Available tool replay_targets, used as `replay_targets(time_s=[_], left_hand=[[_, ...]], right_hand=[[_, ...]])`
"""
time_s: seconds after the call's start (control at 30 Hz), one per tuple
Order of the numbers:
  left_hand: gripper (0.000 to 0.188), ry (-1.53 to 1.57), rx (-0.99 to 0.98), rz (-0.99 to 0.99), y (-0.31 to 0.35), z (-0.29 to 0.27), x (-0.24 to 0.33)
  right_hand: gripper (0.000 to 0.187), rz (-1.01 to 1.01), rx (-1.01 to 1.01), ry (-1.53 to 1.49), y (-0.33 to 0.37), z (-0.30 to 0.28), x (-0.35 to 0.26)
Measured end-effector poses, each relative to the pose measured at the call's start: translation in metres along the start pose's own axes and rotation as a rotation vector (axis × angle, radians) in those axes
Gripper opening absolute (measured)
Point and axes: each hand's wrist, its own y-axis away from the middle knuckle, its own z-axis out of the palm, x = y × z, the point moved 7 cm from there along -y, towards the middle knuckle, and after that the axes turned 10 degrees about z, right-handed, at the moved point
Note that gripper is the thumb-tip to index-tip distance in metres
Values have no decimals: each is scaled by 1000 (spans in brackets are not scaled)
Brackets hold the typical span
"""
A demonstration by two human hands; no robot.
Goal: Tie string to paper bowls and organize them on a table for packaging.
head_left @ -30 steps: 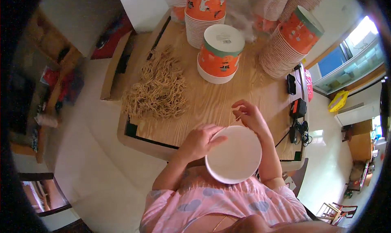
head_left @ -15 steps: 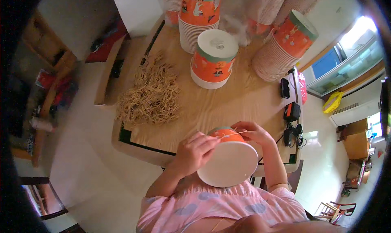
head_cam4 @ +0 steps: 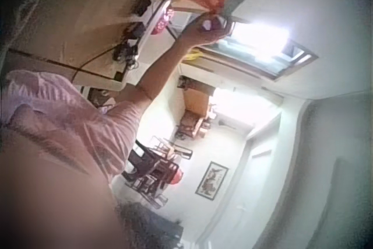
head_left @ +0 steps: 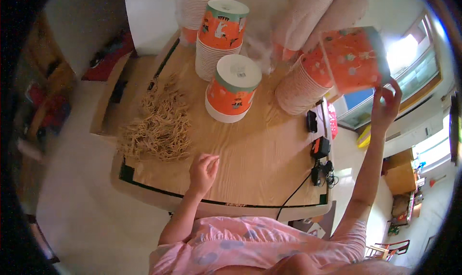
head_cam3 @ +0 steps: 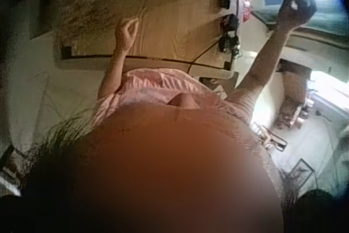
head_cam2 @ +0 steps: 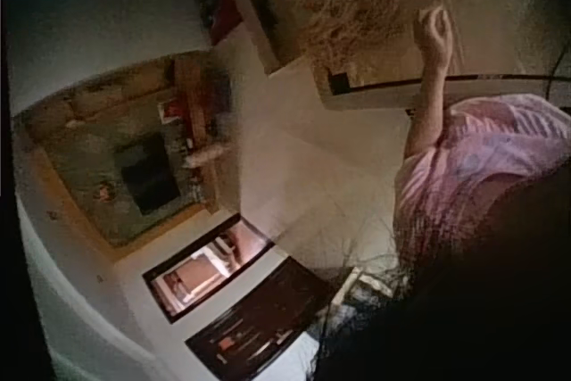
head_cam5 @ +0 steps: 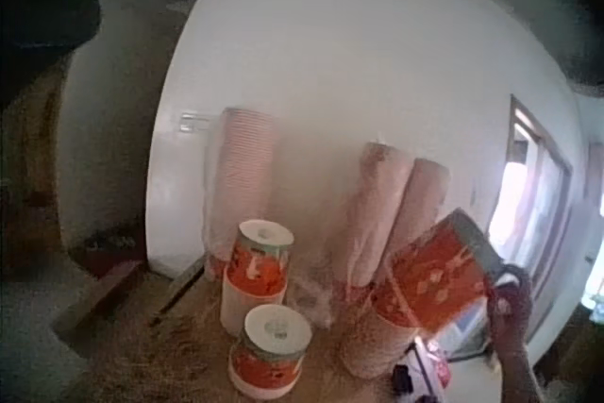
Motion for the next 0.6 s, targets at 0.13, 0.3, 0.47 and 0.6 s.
replay_targets(time_s=[0.13,0.3,0.47,0.6], left_hand=[[7,-69,-10,46,20,16,-20],[5,-38,-34,12,17,13,-20],[5,-23,-30,-14,22,16,-26],[5,-64,-12,9,25,16,-28]], right_hand=[[22,-295,114,231,-60,4,25],[28,-176,-9,347,-77,38,65],[34,-182,-130,508,-71,78,66],[40,-219,-169,542,-65,94,59]])
